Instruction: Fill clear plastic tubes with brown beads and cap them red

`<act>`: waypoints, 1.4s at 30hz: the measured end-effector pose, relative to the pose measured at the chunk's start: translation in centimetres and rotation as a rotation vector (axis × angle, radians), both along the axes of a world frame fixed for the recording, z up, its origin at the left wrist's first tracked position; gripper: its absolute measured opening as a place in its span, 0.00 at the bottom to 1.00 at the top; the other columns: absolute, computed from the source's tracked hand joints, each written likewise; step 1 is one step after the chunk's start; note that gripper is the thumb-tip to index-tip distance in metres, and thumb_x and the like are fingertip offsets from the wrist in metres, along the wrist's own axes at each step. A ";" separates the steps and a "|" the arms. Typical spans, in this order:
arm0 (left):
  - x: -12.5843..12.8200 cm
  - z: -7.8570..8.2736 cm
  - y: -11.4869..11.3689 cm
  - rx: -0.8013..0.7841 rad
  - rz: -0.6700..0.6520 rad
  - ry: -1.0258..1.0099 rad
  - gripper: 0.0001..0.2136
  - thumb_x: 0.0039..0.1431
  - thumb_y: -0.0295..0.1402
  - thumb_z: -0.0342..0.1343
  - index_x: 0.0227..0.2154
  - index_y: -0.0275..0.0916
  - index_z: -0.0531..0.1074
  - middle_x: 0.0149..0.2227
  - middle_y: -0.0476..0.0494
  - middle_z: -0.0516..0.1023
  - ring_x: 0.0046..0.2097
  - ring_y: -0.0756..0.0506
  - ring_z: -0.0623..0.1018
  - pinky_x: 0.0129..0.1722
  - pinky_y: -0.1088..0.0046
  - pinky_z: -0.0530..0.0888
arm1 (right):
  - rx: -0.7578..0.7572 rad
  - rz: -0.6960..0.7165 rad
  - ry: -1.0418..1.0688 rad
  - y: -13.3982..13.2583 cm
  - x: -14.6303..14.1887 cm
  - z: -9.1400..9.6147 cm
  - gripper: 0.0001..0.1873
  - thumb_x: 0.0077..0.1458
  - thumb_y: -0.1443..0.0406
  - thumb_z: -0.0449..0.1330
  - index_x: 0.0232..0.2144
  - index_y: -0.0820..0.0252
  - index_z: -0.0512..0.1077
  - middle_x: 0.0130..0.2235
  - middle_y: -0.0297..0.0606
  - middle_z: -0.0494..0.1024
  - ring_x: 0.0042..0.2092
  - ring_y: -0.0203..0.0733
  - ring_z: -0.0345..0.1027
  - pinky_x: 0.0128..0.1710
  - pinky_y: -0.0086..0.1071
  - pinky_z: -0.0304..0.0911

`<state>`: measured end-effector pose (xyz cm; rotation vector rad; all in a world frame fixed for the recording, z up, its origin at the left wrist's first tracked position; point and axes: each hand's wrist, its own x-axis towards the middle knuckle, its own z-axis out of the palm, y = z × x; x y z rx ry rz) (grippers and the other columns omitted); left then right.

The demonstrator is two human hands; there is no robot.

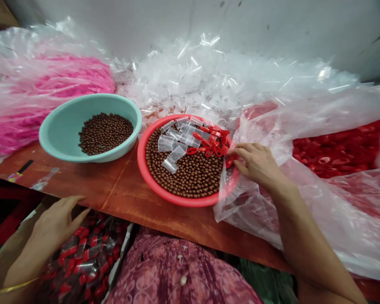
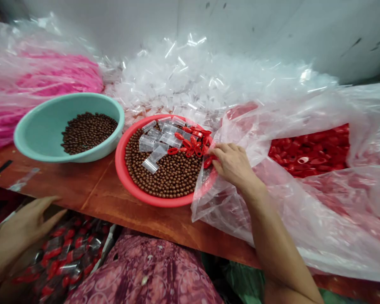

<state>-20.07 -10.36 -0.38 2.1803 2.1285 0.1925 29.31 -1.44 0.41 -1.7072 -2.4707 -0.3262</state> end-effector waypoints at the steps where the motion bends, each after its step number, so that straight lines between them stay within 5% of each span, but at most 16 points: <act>1: 1.2 1.0 0.6 0.053 -0.037 -0.025 0.07 0.58 0.38 0.47 0.33 0.46 0.69 0.35 0.53 0.79 0.38 0.45 0.76 0.39 0.71 0.72 | -0.009 -0.014 -0.028 0.0 -0.2 0.1 0.14 0.53 0.65 0.53 0.40 0.59 0.73 0.45 0.45 0.76 0.43 0.50 0.67 0.42 0.42 0.58; 6: 11.2 4.9 5.5 0.162 -0.343 -0.047 0.19 0.62 0.41 0.43 0.26 0.37 0.74 0.30 0.42 0.78 0.35 0.45 0.75 0.38 0.69 0.70 | 0.150 -0.212 0.016 0.0 -1.0 1.4 0.10 0.52 0.67 0.51 0.30 0.62 0.72 0.33 0.48 0.75 0.35 0.48 0.66 0.34 0.38 0.55; 9: 16.8 4.5 8.8 0.033 -0.451 0.136 0.25 0.61 0.46 0.44 0.25 0.31 0.77 0.30 0.33 0.78 0.38 0.39 0.77 0.37 0.66 0.70 | 0.256 -0.292 0.363 -0.3 -2.6 1.4 0.09 0.54 0.65 0.51 0.33 0.60 0.71 0.28 0.42 0.73 0.29 0.43 0.64 0.29 0.35 0.54; 13: 20.7 2.6 12.0 -0.164 -0.404 0.165 0.28 0.58 0.50 0.45 0.32 0.26 0.77 0.31 0.26 0.78 0.37 0.35 0.78 0.34 0.66 0.70 | 0.075 -0.114 0.832 -0.3 -6.1 -0.3 0.07 0.55 0.62 0.52 0.34 0.57 0.69 0.28 0.36 0.73 0.28 0.38 0.63 0.29 0.33 0.58; 21: 21.9 2.2 14.4 -0.186 -0.263 -0.162 0.15 0.55 0.41 0.52 0.36 0.36 0.76 0.34 0.41 0.80 0.36 0.44 0.77 0.34 0.72 0.70 | -0.223 -0.099 1.262 0.9 -7.6 -2.9 0.07 0.53 0.61 0.54 0.29 0.59 0.68 0.26 0.30 0.71 0.25 0.32 0.62 0.26 0.28 0.58; 27: 21.3 4.8 12.5 -0.151 -0.683 0.283 0.13 0.59 0.26 0.44 0.34 0.31 0.75 0.36 0.34 0.78 0.39 0.42 0.77 0.38 0.69 0.71 | -0.242 -0.070 1.355 0.4 -7.5 -2.3 0.06 0.53 0.62 0.55 0.28 0.58 0.67 0.25 0.29 0.70 0.24 0.31 0.61 0.25 0.28 0.58; 31: 22.2 4.0 11.6 -0.251 -0.860 0.366 0.14 0.57 0.19 0.42 0.32 0.28 0.75 0.34 0.30 0.77 0.37 0.42 0.77 0.37 0.68 0.72 | -0.212 -0.079 1.264 0.3 -7.6 -2.0 0.06 0.53 0.61 0.55 0.30 0.58 0.68 0.26 0.30 0.71 0.26 0.33 0.63 0.27 0.29 0.59; 37: 23.3 0.2 13.8 -0.340 -0.875 -0.013 0.08 0.52 0.22 0.49 0.28 0.33 0.73 0.29 0.41 0.77 0.34 0.45 0.76 0.36 0.71 0.70 | -0.208 -0.075 1.264 0.4 -7.5 -2.1 0.07 0.53 0.61 0.55 0.30 0.58 0.69 0.26 0.31 0.71 0.27 0.34 0.63 0.28 0.29 0.59; 42: 23.7 -0.5 14.9 -0.620 -0.754 -0.655 0.07 0.48 0.26 0.55 0.32 0.33 0.72 0.31 0.48 0.77 0.34 0.50 0.74 0.38 0.74 0.70 | -0.213 -0.088 1.301 0.5 -7.4 -2.4 0.07 0.53 0.60 0.55 0.30 0.58 0.69 0.26 0.30 0.71 0.25 0.32 0.62 0.27 0.29 0.59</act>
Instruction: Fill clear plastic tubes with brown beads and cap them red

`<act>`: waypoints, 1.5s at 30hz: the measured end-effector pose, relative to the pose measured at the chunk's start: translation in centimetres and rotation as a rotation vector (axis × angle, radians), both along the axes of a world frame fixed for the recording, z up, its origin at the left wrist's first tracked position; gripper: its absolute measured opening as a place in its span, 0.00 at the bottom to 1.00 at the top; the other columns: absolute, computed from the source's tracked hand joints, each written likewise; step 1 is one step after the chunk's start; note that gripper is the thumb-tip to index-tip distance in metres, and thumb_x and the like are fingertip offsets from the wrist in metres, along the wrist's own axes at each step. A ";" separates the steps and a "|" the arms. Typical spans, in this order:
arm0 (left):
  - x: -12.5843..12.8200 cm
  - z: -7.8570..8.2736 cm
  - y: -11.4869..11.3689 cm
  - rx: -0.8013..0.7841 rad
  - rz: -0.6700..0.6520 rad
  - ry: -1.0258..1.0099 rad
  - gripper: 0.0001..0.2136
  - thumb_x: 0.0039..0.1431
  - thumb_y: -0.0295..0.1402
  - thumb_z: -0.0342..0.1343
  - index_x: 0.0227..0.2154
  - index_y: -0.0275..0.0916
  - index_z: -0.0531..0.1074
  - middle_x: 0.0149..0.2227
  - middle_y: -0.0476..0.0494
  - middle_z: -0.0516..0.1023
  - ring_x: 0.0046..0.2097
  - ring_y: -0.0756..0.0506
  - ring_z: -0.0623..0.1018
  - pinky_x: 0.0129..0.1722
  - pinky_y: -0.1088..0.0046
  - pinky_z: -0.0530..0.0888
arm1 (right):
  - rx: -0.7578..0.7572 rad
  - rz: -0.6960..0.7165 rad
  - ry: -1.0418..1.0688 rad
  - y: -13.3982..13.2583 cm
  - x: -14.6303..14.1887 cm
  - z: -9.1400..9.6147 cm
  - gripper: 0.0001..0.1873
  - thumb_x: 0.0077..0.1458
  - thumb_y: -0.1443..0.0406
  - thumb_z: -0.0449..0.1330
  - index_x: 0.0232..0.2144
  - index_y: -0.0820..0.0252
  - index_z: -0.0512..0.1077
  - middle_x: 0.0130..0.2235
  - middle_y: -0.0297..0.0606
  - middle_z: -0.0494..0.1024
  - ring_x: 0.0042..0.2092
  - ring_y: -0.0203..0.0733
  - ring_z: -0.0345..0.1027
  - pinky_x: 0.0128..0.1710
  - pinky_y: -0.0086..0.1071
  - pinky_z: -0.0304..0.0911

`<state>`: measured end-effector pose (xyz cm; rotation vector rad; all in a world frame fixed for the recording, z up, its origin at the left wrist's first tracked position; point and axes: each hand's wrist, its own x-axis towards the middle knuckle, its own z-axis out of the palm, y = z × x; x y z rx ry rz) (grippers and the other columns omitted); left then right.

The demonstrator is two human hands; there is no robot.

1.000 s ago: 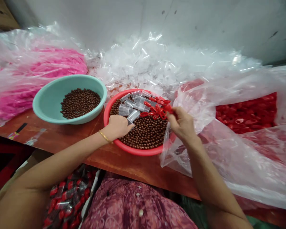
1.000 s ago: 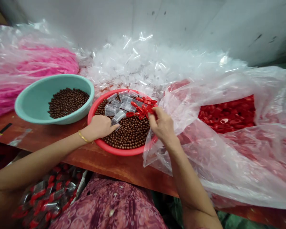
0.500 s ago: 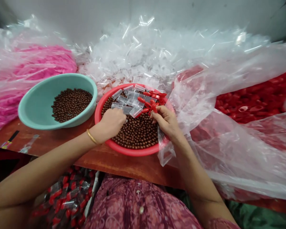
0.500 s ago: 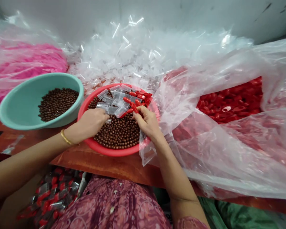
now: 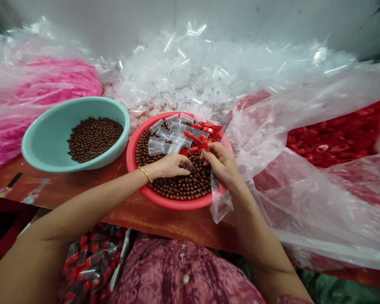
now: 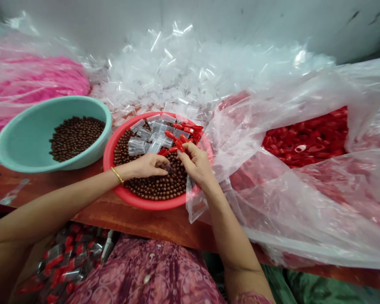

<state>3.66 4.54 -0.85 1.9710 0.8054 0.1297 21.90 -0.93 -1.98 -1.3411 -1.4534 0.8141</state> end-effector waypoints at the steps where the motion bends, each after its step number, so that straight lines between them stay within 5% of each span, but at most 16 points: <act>1: 0.0 0.1 0.0 -0.118 0.046 -0.096 0.08 0.48 0.27 0.56 0.33 0.33 0.71 0.32 0.48 0.76 0.35 0.51 0.74 0.39 0.74 0.70 | -0.002 -0.005 0.017 0.0 0.0 0.0 0.07 0.53 0.60 0.55 0.30 0.58 0.68 0.26 0.30 0.71 0.25 0.32 0.61 0.26 0.29 0.58; 6: -1.2 1.6 -1.2 -0.500 0.215 -0.459 0.13 0.45 0.28 0.60 0.36 0.34 0.68 0.36 0.48 0.74 0.36 0.53 0.73 0.40 0.74 0.71 | -0.036 -0.008 0.082 0.1 -0.3 0.1 0.07 0.51 0.60 0.56 0.28 0.57 0.67 0.24 0.29 0.70 0.23 0.32 0.61 0.24 0.28 0.58; 11: -2.7 2.9 -3.1 -0.478 0.313 -0.540 0.16 0.45 0.25 0.61 0.40 0.35 0.69 0.37 0.48 0.75 0.37 0.54 0.73 0.42 0.75 0.71 | 0.017 -0.047 0.032 0.3 -0.3 0.1 0.09 0.51 0.58 0.56 0.28 0.57 0.69 0.25 0.30 0.71 0.26 0.34 0.62 0.28 0.30 0.60; 16: -3.3 2.0 -4.7 -0.583 0.411 -0.533 0.12 0.51 0.32 0.59 0.38 0.35 0.66 0.36 0.47 0.75 0.33 0.54 0.75 0.34 0.78 0.71 | 0.207 -0.200 0.005 0.2 -0.3 1.1 0.10 0.49 0.57 0.60 0.29 0.56 0.73 0.30 0.33 0.71 0.33 0.37 0.65 0.33 0.32 0.62; 21: -3.4 1.4 -5.3 -0.603 0.366 -0.582 0.15 0.51 0.36 0.60 0.38 0.36 0.65 0.36 0.46 0.75 0.33 0.53 0.75 0.33 0.79 0.69 | 0.017 -0.120 0.359 -0.7 -2.0 2.8 0.14 0.47 0.53 0.62 0.29 0.56 0.68 0.15 0.24 0.62 0.16 0.31 0.55 0.16 0.26 0.53; 24: -3.5 1.4 -5.4 -0.574 0.349 -0.622 0.15 0.50 0.37 0.61 0.37 0.35 0.65 0.32 0.49 0.73 0.33 0.53 0.74 0.34 0.78 0.70 | -0.032 -0.064 0.426 -1.2 -3.5 3.1 0.15 0.45 0.54 0.64 0.29 0.56 0.66 0.15 0.24 0.67 0.16 0.32 0.61 0.17 0.26 0.59; 30: -3.4 0.8 -5.5 -0.489 0.329 -0.645 0.15 0.52 0.40 0.58 0.37 0.35 0.64 0.30 0.50 0.71 0.30 0.54 0.72 0.33 0.77 0.70 | 0.074 -0.045 0.105 -2.2 -4.7 2.0 0.10 0.49 0.60 0.61 0.35 0.58 0.73 0.27 0.32 0.79 0.24 0.35 0.72 0.27 0.29 0.71; 37: -3.3 0.9 -5.6 -0.362 0.378 -0.644 0.13 0.53 0.40 0.56 0.33 0.36 0.63 0.27 0.53 0.67 0.23 0.57 0.66 0.24 0.79 0.66 | 0.602 0.091 -0.528 -2.8 -3.6 2.1 0.18 0.56 0.70 0.56 0.49 0.57 0.72 0.44 0.40 0.80 0.41 0.39 0.77 0.43 0.29 0.73; 45: -3.3 0.9 -5.9 -0.355 0.399 -0.586 0.14 0.49 0.40 0.58 0.32 0.36 0.62 0.22 0.57 0.63 0.19 0.56 0.64 0.18 0.80 0.62 | 0.746 0.069 -0.605 -4.1 -5.1 1.2 0.33 0.55 0.75 0.56 0.61 0.54 0.57 0.50 0.42 0.76 0.47 0.41 0.74 0.46 0.31 0.72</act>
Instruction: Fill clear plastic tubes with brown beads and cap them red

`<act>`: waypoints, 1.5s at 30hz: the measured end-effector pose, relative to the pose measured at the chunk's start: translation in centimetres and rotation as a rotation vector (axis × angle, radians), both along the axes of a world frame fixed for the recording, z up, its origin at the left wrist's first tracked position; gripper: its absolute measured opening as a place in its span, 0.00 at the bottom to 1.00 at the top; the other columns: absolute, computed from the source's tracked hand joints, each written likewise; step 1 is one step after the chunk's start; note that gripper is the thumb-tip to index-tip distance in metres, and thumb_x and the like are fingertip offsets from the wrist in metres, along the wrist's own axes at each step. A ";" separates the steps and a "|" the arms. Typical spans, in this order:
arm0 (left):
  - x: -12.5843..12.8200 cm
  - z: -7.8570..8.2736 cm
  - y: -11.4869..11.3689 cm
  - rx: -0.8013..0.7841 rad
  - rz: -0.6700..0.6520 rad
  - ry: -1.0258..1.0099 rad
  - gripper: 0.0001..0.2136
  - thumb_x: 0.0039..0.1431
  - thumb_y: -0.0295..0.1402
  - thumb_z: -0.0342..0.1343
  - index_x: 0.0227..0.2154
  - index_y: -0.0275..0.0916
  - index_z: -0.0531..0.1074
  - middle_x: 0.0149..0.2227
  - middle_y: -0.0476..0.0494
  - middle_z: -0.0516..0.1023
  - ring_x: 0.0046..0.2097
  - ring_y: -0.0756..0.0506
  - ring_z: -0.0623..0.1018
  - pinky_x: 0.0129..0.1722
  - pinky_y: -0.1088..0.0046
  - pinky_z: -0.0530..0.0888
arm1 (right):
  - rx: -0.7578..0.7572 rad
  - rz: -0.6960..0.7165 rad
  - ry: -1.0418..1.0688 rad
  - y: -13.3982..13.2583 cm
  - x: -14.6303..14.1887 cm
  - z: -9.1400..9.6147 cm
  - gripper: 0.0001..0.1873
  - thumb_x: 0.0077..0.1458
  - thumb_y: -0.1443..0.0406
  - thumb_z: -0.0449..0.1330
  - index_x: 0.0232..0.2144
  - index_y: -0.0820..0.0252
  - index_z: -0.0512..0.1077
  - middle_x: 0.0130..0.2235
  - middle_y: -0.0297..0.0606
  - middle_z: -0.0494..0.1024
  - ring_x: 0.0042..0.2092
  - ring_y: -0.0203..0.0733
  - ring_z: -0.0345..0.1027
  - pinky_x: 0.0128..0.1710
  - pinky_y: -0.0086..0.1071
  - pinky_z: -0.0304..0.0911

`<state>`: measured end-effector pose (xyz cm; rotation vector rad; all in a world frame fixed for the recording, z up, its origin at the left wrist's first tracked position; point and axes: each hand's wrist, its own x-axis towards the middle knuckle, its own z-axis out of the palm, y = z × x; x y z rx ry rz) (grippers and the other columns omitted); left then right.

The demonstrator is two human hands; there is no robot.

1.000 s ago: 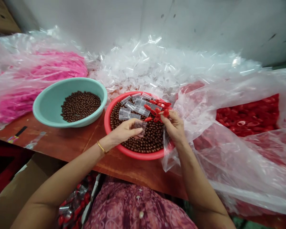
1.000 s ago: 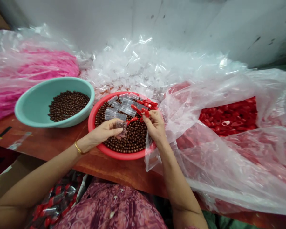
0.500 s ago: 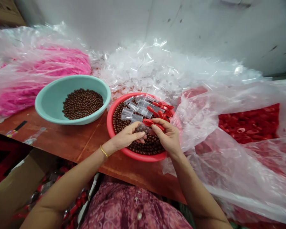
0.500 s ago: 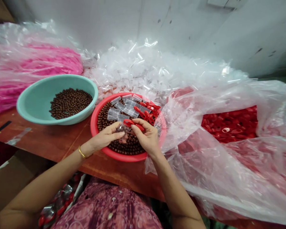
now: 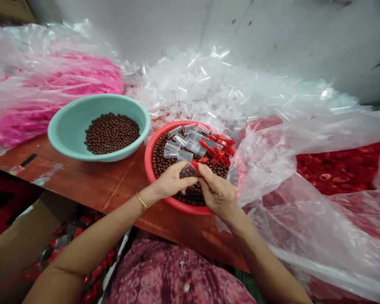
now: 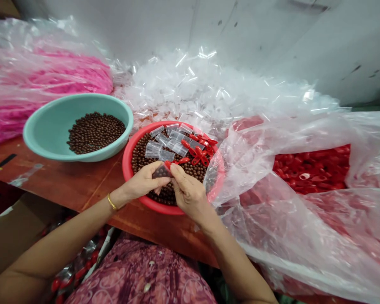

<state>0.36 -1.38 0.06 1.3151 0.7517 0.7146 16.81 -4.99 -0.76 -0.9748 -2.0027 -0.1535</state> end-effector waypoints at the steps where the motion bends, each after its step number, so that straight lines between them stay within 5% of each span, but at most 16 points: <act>1: -0.1 0.0 0.0 -0.003 0.002 -0.002 0.14 0.49 0.40 0.58 0.32 0.36 0.62 0.21 0.57 0.63 0.18 0.56 0.63 0.18 0.80 0.62 | -0.001 -0.001 0.011 -0.1 -0.1 -0.1 0.33 0.55 0.75 0.56 0.62 0.54 0.56 0.50 0.43 0.76 0.48 0.41 0.74 0.47 0.32 0.72; 7: 0.2 0.2 0.2 0.155 0.079 0.122 0.10 0.44 0.33 0.58 0.30 0.35 0.66 0.25 0.54 0.65 0.25 0.55 0.65 0.26 0.78 0.64 | -0.210 0.075 0.070 0.6 0.8 0.8 0.21 0.57 0.69 0.55 0.53 0.55 0.68 0.43 0.40 0.80 0.40 0.40 0.76 0.40 0.31 0.73; 9: 0.4 0.4 0.0 0.251 0.084 0.253 0.09 0.42 0.32 0.58 0.26 0.35 0.67 0.24 0.54 0.65 0.26 0.54 0.64 0.26 0.78 0.63 | -0.329 0.032 0.247 1.3 0.7 1.0 0.16 0.60 0.62 0.52 0.48 0.56 0.71 0.35 0.37 0.80 0.33 0.38 0.75 0.34 0.31 0.72; 12: 0.6 0.8 -0.6 0.370 0.062 0.500 0.08 0.42 0.34 0.58 0.22 0.36 0.67 0.20 0.55 0.63 0.23 0.53 0.62 0.23 0.78 0.58 | -0.496 -0.018 0.569 2.6 -0.6 0.8 0.23 0.63 0.53 0.43 0.46 0.57 0.71 0.30 0.37 0.76 0.30 0.36 0.71 0.33 0.33 0.70; 15: 0.5 1.3 -1.2 0.478 0.047 0.690 0.06 0.42 0.34 0.56 0.22 0.36 0.70 0.18 0.53 0.66 0.22 0.52 0.64 0.22 0.76 0.59 | -0.725 0.068 0.644 3.4 -1.8 0.8 0.30 0.61 0.47 0.38 0.52 0.55 0.67 0.42 0.40 0.76 0.44 0.40 0.71 0.47 0.39 0.67; 18: 0.5 1.5 -1.4 0.585 -0.016 0.776 0.07 0.43 0.34 0.55 0.26 0.36 0.73 0.21 0.48 0.73 0.23 0.48 0.70 0.24 0.75 0.64 | -0.923 0.178 0.555 3.4 -2.0 1.0 0.33 0.60 0.45 0.41 0.61 0.52 0.58 0.57 0.38 0.68 0.59 0.43 0.59 0.62 0.43 0.51; 25: 0.3 0.8 -1.6 0.774 -0.073 0.847 0.12 0.46 0.35 0.55 0.33 0.36 0.74 0.29 0.43 0.79 0.30 0.43 0.78 0.31 0.71 0.72 | -1.037 0.250 0.475 1.8 -1.9 1.6 0.40 0.56 0.42 0.44 0.64 0.55 0.52 0.67 0.36 0.49 0.67 0.42 0.40 0.67 0.40 0.31; 28: 0.5 0.6 -2.0 0.841 -0.042 0.817 0.09 0.47 0.34 0.55 0.32 0.37 0.73 0.27 0.45 0.78 0.28 0.45 0.77 0.29 0.73 0.71 | -1.146 0.292 0.590 1.9 -2.1 1.5 0.41 0.54 0.39 0.41 0.62 0.54 0.56 0.66 0.35 0.54 0.67 0.41 0.43 0.67 0.39 0.35; 32: -0.5 0.7 -3.3 0.860 0.144 0.758 0.07 0.51 0.37 0.55 0.25 0.38 0.70 0.22 0.48 0.75 0.25 0.49 0.74 0.27 0.76 0.67 | -1.120 0.162 0.766 3.8 -0.5 0.8 0.46 0.54 0.38 0.26 0.56 0.57 0.63 0.51 0.42 0.75 0.55 0.46 0.65 0.55 0.45 0.58; 35: -3.9 0.9 -5.1 0.772 0.328 0.787 0.11 0.53 0.41 0.54 0.24 0.39 0.68 0.23 0.49 0.74 0.26 0.49 0.73 0.28 0.77 0.67 | -0.830 -0.084 0.435 5.4 1.5 0.4 0.33 0.58 0.44 0.41 0.48 0.60 0.69 0.40 0.44 0.79 0.44 0.48 0.70 0.46 0.44 0.62; 39: -11.8 -0.8 -8.8 0.503 0.594 1.069 0.11 0.55 0.44 0.53 0.30 0.42 0.70 0.23 0.51 0.76 0.25 0.49 0.74 0.27 0.76 0.68 | -0.506 -0.067 -0.382 5.7 1.8 0.5 0.13 0.57 0.63 0.54 0.42 0.62 0.72 0.43 0.46 0.77 0.45 0.49 0.66 0.46 0.42 0.56; 42: -18.1 -3.4 -11.9 0.312 0.547 1.383 0.10 0.55 0.42 0.50 0.27 0.43 0.70 0.18 0.51 0.74 0.22 0.46 0.74 0.21 0.75 0.65 | -0.451 -0.102 -0.717 5.4 0.6 0.5 0.11 0.57 0.68 0.52 0.39 0.63 0.72 0.40 0.48 0.76 0.43 0.50 0.64 0.44 0.42 0.53; 45: -21.4 -4.8 -13.3 0.424 0.476 1.446 0.07 0.56 0.38 0.47 0.28 0.46 0.69 0.25 0.52 0.78 0.29 0.42 0.78 0.25 0.71 0.71 | -0.450 -0.160 -0.725 5.3 0.3 0.5 0.09 0.58 0.67 0.51 0.34 0.63 0.72 0.37 0.48 0.76 0.42 0.49 0.63 0.44 0.41 0.52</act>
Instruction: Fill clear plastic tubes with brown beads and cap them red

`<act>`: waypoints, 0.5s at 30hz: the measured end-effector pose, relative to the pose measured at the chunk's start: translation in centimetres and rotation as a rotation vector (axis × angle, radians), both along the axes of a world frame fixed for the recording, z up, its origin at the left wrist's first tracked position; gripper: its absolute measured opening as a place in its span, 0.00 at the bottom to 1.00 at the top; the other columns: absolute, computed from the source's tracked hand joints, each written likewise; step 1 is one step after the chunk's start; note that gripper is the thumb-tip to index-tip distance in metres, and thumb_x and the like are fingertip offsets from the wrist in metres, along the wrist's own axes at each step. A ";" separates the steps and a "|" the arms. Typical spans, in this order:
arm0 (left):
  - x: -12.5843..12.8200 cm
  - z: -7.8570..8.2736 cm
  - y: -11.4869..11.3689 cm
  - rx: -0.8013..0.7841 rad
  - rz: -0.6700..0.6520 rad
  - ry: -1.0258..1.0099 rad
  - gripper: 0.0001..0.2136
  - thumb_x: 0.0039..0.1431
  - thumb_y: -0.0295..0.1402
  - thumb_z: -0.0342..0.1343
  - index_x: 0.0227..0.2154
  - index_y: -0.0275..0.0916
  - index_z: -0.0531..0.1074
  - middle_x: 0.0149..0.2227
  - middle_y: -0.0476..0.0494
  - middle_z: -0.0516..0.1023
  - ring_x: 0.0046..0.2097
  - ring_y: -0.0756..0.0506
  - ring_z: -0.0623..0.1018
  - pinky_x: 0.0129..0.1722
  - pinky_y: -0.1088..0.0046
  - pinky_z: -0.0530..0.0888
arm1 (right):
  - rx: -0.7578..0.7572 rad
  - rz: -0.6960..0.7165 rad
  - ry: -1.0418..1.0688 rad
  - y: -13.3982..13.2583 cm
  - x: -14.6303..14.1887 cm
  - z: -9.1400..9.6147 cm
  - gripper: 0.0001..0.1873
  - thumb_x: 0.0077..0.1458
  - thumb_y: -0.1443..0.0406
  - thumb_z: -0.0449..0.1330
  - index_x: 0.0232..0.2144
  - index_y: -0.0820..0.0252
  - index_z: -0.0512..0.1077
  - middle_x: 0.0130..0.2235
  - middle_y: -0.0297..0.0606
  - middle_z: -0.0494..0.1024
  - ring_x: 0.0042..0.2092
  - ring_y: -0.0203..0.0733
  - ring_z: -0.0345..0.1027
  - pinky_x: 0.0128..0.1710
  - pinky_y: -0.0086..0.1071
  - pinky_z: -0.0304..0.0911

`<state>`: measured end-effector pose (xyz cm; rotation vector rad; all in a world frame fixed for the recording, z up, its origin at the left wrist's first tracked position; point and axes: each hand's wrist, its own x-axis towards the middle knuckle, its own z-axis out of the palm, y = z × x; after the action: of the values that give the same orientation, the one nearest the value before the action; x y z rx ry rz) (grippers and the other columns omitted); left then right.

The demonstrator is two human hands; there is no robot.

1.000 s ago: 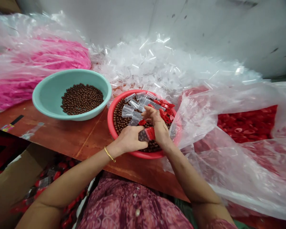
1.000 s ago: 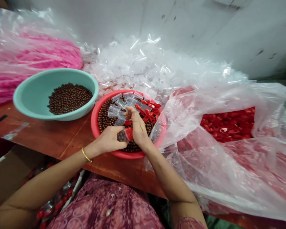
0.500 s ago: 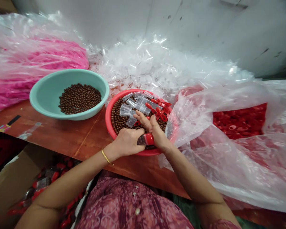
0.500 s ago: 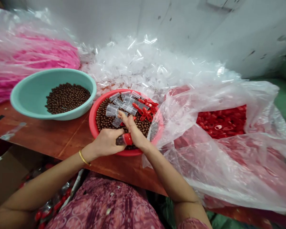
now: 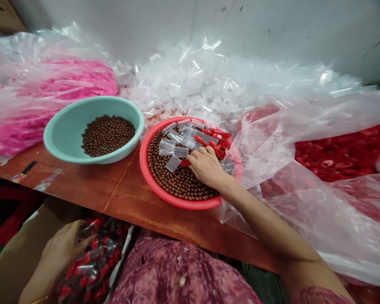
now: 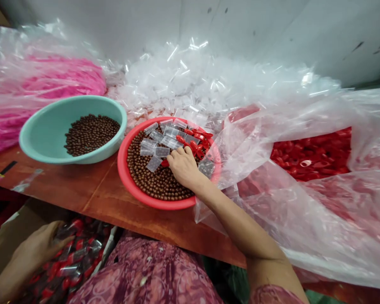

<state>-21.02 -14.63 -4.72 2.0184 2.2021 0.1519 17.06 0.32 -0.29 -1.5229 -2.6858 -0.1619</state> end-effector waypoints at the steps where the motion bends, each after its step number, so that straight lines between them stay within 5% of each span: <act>1: -0.1 0.2 0.2 0.070 -0.043 0.006 0.06 0.57 0.37 0.47 0.31 0.46 0.69 0.29 0.51 0.79 0.33 0.42 0.79 0.29 0.69 0.73 | -0.002 -0.022 0.047 0.0 0.2 0.0 0.09 0.57 0.66 0.52 0.33 0.63 0.71 0.36 0.47 0.76 0.41 0.49 0.63 0.44 0.41 0.52; 6: 6.0 5.9 6.2 0.443 -0.429 0.114 0.10 0.60 0.28 0.46 0.42 0.41 0.70 0.41 0.43 0.79 0.42 0.45 0.76 0.45 0.68 0.72 | -0.001 -0.203 0.467 -0.3 1.7 -0.5 0.12 0.56 0.65 0.53 0.42 0.64 0.68 0.34 0.45 0.77 0.34 0.45 0.69 0.36 0.36 0.59; 9: 12.0 8.7 11.4 0.414 -0.804 0.116 0.14 0.62 0.25 0.42 0.42 0.40 0.73 0.41 0.42 0.79 0.40 0.46 0.76 0.43 0.70 0.71 | 0.019 -0.246 0.687 -0.7 2.2 -1.0 0.13 0.56 0.62 0.53 0.43 0.60 0.67 0.34 0.41 0.77 0.32 0.44 0.69 0.32 0.35 0.61; 15: 19.7 6.9 17.6 -0.071 -0.656 0.140 0.17 0.58 0.43 0.50 0.33 0.32 0.73 0.34 0.35 0.78 0.38 0.39 0.77 0.33 0.69 0.70 | -0.037 -0.267 1.004 -0.4 2.8 -1.8 0.12 0.54 0.60 0.54 0.40 0.58 0.65 0.30 0.34 0.73 0.30 0.38 0.66 0.31 0.33 0.62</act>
<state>-1.28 3.01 2.21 2.6396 1.4620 -0.1455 19.85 -0.08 -2.05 -1.4108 -1.7021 0.5083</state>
